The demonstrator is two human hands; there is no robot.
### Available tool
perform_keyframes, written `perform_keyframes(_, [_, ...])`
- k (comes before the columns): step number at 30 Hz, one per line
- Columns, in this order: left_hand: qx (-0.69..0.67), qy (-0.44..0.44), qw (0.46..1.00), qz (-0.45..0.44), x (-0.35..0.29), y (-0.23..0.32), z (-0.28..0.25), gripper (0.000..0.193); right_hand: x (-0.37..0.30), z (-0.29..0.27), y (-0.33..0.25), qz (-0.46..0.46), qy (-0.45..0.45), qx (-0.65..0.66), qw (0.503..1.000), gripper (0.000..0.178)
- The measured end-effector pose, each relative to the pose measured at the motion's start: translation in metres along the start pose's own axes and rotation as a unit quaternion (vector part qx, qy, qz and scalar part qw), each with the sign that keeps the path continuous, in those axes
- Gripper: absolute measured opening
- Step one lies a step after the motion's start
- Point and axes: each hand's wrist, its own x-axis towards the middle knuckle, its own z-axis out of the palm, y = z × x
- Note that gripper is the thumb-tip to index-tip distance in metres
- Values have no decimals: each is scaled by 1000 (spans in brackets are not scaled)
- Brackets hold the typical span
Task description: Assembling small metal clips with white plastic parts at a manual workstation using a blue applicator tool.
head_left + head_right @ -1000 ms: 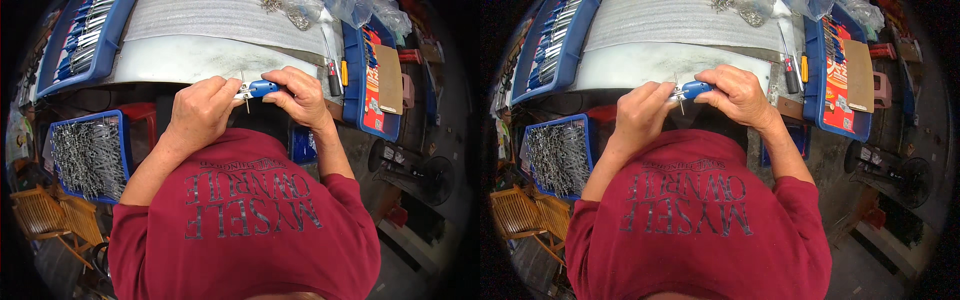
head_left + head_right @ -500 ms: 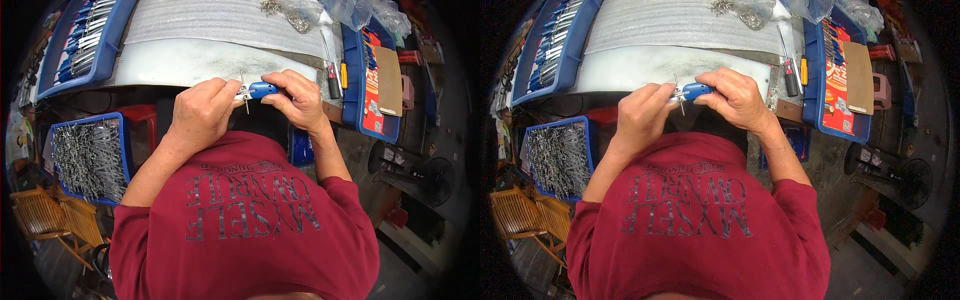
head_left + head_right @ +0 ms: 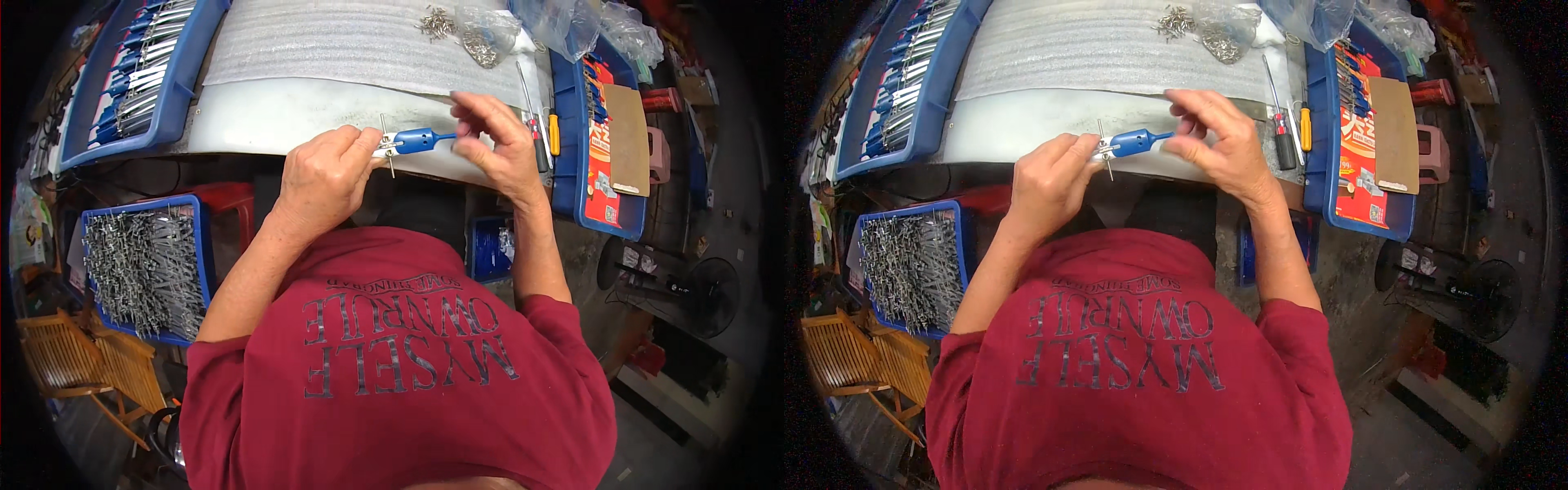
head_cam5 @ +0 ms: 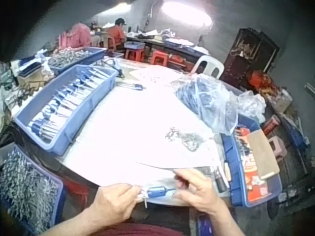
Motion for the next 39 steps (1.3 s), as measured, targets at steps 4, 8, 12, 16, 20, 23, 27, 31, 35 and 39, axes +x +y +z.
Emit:
perform_keyframes(4, [14,-7,1000,-18,5,-16,8,25,15,-6,18,33,68,-64,995,30])
perform_keyframes(8, [34,5,999,-14,11,-32,18,23,40,-9,45,67,104,-100,987,21])
perform_keyframes(12, [69,11,997,-7,15,-36,22,19,66,-12,56,61,115,-200,971,18])
perform_keyframes(16, [77,26,997,-5,14,-35,23,16,84,-19,75,66,104,-285,950,17])
perform_keyframes(20, [74,25,997,-11,13,-37,23,16,95,-25,86,59,65,-348,934,16])
perform_keyframes(23, [74,22,997,-12,14,-38,23,17,103,-26,85,71,22,-397,915,15])
perform_keyframes(27, [69,20,997,-14,15,-38,22,18,114,-25,89,65,-25,-435,898,14])
perform_keyframes(31, [64,25,997,-20,14,-38,24,18,122,-23,90,93,-48,-493,864,16])
perform_keyframes(35, [59,20,998,-23,15,-37,23,17,118,-22,88,68,-25,-504,860,16])
perform_keyframes(39, [53,22,998,-26,14,-39,23,17,98,-13,57,120,17,-314,942,14])
